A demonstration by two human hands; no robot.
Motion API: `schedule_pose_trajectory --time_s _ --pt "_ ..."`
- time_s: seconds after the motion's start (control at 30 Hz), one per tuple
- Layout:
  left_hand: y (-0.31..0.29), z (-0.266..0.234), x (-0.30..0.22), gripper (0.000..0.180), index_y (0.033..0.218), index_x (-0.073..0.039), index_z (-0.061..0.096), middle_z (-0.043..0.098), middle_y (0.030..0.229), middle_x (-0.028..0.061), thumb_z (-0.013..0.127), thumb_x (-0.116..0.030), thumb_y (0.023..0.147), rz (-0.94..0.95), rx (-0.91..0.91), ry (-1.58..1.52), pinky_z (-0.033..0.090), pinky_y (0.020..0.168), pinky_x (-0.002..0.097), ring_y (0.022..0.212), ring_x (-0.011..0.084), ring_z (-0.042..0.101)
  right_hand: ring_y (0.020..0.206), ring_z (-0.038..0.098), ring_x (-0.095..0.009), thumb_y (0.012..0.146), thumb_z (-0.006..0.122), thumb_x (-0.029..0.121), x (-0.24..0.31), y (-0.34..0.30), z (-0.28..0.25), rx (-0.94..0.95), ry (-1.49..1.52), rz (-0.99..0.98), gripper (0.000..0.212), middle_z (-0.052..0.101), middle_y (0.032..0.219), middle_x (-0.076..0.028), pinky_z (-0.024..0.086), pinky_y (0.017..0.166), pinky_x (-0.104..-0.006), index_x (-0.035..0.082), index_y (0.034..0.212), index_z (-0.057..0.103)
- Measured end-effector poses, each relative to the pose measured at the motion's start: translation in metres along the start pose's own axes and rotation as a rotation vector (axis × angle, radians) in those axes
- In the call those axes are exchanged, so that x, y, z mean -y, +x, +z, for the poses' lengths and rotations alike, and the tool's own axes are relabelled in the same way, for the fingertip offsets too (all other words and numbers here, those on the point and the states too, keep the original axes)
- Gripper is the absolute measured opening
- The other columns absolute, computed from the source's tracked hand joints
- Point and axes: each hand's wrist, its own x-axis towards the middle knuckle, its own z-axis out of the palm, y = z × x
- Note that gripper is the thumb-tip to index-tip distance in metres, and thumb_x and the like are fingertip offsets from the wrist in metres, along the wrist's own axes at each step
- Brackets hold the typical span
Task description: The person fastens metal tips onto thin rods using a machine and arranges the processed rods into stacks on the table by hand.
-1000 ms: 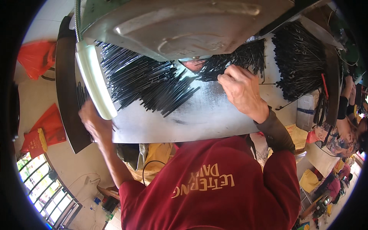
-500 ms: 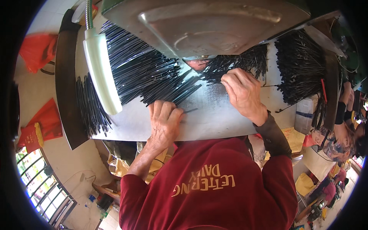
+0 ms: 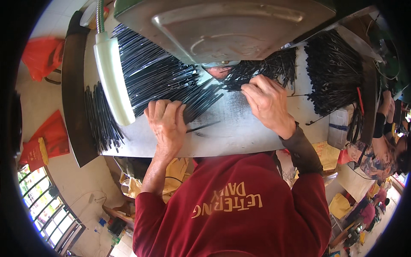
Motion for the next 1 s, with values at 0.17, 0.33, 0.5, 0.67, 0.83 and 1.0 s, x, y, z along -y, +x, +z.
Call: schedule_pose_trajectory --time_s 0.17,0.33,0.5,0.67,0.83,1.0 --pt "-0.002 -0.006 0.004 0.012 0.084 -0.005 0.068 0.058 0.08 0.0073 0.073 -0.001 0.073 0.016 -0.088 -0.085 0.04 0.072 0.0363 0.077 0.0253 0.053 0.068 0.06 -0.024 0.073 0.072 0.001 -0.001 -0.001 0.002 -0.057 0.056 0.023 0.015 0.059 0.077 -0.006 0.047 0.059 -0.0342 0.005 0.087 0.068" --pt "-0.029 -0.022 0.009 0.022 0.086 -0.003 0.068 0.058 0.078 0.0079 0.072 0.007 0.067 0.109 0.079 -0.339 0.045 0.061 0.0352 0.071 0.0266 0.054 0.067 0.06 -0.024 0.073 0.071 0.0 -0.002 0.001 0.005 -0.089 0.078 0.021 0.017 0.06 0.077 -0.006 0.047 0.059 -0.0348 0.005 0.089 0.069" --pt "-0.053 -0.023 0.009 0.027 0.09 -0.003 0.067 0.057 0.08 0.0077 0.074 -0.001 0.065 0.244 0.247 -0.146 0.044 0.066 0.038 0.075 0.0273 0.053 0.067 0.061 -0.024 0.073 0.071 -0.003 0.0 0.001 0.009 -0.205 0.148 0.075 0.021 0.063 0.079 -0.007 0.048 0.06 -0.034 0.005 0.093 0.069" --pt "-0.055 -0.023 -0.006 0.027 0.091 -0.003 0.067 0.057 0.081 0.007 0.077 -0.006 0.065 0.16 0.196 -0.162 0.043 0.068 0.0386 0.076 0.0271 0.053 0.068 0.065 -0.021 0.077 0.069 -0.006 -0.002 0.0 0.009 -0.309 0.219 0.058 0.021 0.067 0.083 -0.009 0.05 0.059 -0.0292 0.003 0.097 0.068" --pt "-0.05 0.0 -0.027 0.025 0.088 -0.005 0.068 0.057 0.08 0.0056 0.078 -0.008 0.065 0.162 0.192 -0.288 0.042 0.07 0.0391 0.076 0.0266 0.053 0.065 0.065 -0.019 0.08 0.062 -0.01 0.014 -0.007 0.0 -0.408 0.423 0.104 0.02 0.067 0.083 -0.012 0.052 0.057 -0.0278 -0.001 0.097 0.065" --pt "-0.052 0.014 -0.027 0.019 0.086 -0.007 0.066 0.054 0.081 0.0046 0.071 -0.005 0.067 0.199 0.152 -0.193 0.04 0.069 0.0386 0.075 0.0254 0.051 0.064 0.065 -0.02 0.082 0.059 -0.008 0.021 -0.019 -0.008 -0.3 0.495 -0.07 0.017 0.065 0.084 -0.013 0.053 0.058 -0.0289 0.0 0.097 0.061"
